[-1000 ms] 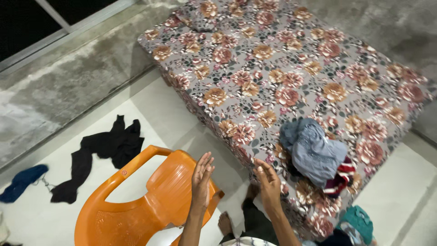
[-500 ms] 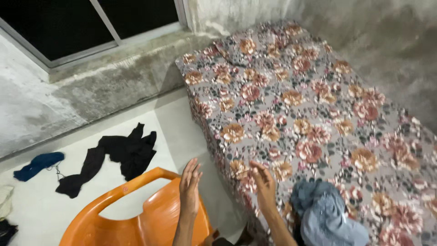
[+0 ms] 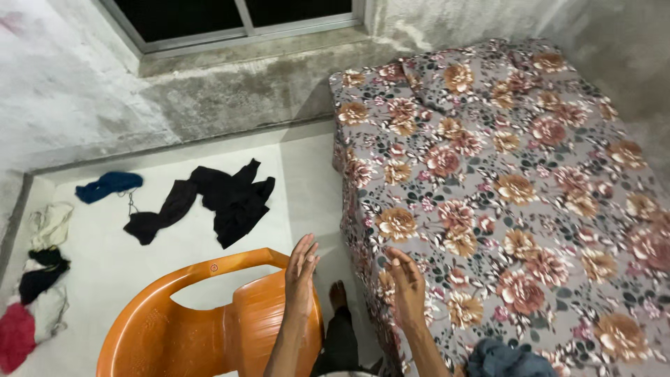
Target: The person picks up clothes from the floor and a bed, folds a red shirt, a white cloth, and a blue shirt by hand, and places the folded items onto a pile on the bed.
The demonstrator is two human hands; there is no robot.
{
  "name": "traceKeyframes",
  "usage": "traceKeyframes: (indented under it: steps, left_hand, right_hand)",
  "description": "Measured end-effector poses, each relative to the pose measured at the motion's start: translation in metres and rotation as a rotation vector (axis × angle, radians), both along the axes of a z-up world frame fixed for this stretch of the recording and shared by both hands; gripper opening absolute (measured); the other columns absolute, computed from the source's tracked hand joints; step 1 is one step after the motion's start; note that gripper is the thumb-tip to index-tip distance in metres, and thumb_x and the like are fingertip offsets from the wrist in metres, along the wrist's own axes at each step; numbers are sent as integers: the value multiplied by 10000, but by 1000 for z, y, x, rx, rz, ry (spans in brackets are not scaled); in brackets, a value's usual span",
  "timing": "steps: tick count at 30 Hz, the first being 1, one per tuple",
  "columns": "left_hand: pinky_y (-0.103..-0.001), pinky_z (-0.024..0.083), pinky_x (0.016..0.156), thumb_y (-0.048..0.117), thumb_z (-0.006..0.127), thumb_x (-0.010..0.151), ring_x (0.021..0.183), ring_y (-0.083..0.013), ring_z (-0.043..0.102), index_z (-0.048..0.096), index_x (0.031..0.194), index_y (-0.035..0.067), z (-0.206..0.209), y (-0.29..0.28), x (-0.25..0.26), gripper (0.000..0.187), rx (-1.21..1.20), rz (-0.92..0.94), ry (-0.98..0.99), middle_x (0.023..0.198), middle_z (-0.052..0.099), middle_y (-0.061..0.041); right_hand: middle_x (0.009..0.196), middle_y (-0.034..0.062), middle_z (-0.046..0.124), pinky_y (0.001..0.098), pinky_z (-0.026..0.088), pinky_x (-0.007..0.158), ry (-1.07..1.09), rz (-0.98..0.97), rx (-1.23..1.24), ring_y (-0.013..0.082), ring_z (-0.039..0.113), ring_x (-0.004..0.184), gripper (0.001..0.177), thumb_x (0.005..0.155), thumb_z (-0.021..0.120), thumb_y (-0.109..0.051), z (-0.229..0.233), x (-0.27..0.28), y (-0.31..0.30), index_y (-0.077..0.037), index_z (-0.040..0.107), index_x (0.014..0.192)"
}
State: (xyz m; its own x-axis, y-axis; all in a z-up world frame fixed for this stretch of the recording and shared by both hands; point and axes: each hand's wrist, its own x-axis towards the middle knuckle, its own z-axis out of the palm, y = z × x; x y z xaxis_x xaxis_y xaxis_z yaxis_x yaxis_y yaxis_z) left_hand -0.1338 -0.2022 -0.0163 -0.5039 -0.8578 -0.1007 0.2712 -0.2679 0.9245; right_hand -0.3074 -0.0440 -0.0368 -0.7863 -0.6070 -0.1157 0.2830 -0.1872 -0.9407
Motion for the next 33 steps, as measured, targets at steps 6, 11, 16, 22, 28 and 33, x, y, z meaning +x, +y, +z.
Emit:
traceKeyframes:
  steps: [6, 11, 16, 22, 28, 33]
  left_hand:
    - [-476, 342, 1198, 384, 585, 964, 1479, -280, 413, 420, 1533, 109, -5, -68, -16, 653, 8, 102, -66, 1592, 438, -115]
    - [-488, 311, 1202, 400, 579, 965, 1487, -294, 391, 381, 1549, 97, -4, -135, -28, 687, -3, 180, -6, 1611, 409, -122]
    - [-473, 328, 1204, 385, 588, 967, 1482, -296, 404, 364, 1556, 69, 3, -173, -26, 705, -11, 240, -29, 1613, 406, -143]
    - [-454, 367, 1176, 332, 593, 960, 1467, -289, 429, 378, 1552, 63, 3, -206, -26, 685, 66, 347, 1, 1613, 410, -144]
    - [-450, 367, 1171, 254, 580, 960, 1474, -306, 425, 353, 1557, 41, 0, -256, -38, 673, 43, 448, 33, 1625, 391, -170]
    - [-457, 369, 1172, 253, 541, 980, 1477, -314, 410, 321, 1555, 33, 26, -303, -66, 653, 40, 502, -7, 1631, 369, -168]
  right_hand:
    - [1303, 124, 686, 404, 506, 1076, 26, 93, 12, 235, 627, 1244, 411, 982, 645, -267, 16, -33, -87, 0, 659, 1294]
    - [1304, 130, 695, 416, 512, 1025, 136, 150, 121, 262, 641, 1168, 456, 981, 627, -314, 21, -61, -161, -22, 667, 1328]
    - [1319, 137, 689, 405, 515, 1077, 4, 160, 30, 242, 659, 1218, 458, 962, 648, -295, 26, -65, -212, -1, 636, 1313]
    - [1303, 143, 706, 403, 519, 1051, -78, 267, 41, 253, 662, 1178, 428, 971, 639, -280, 18, -71, -260, -1, 660, 1295]
    - [1316, 143, 692, 409, 518, 1067, -54, 345, -4, 236, 640, 1255, 424, 971, 636, -298, 13, -93, -332, 15, 667, 1255]
    - [1341, 159, 674, 432, 507, 1066, 44, 411, -86, 263, 617, 1276, 426, 987, 619, -300, 19, -135, -399, 9, 654, 1279]
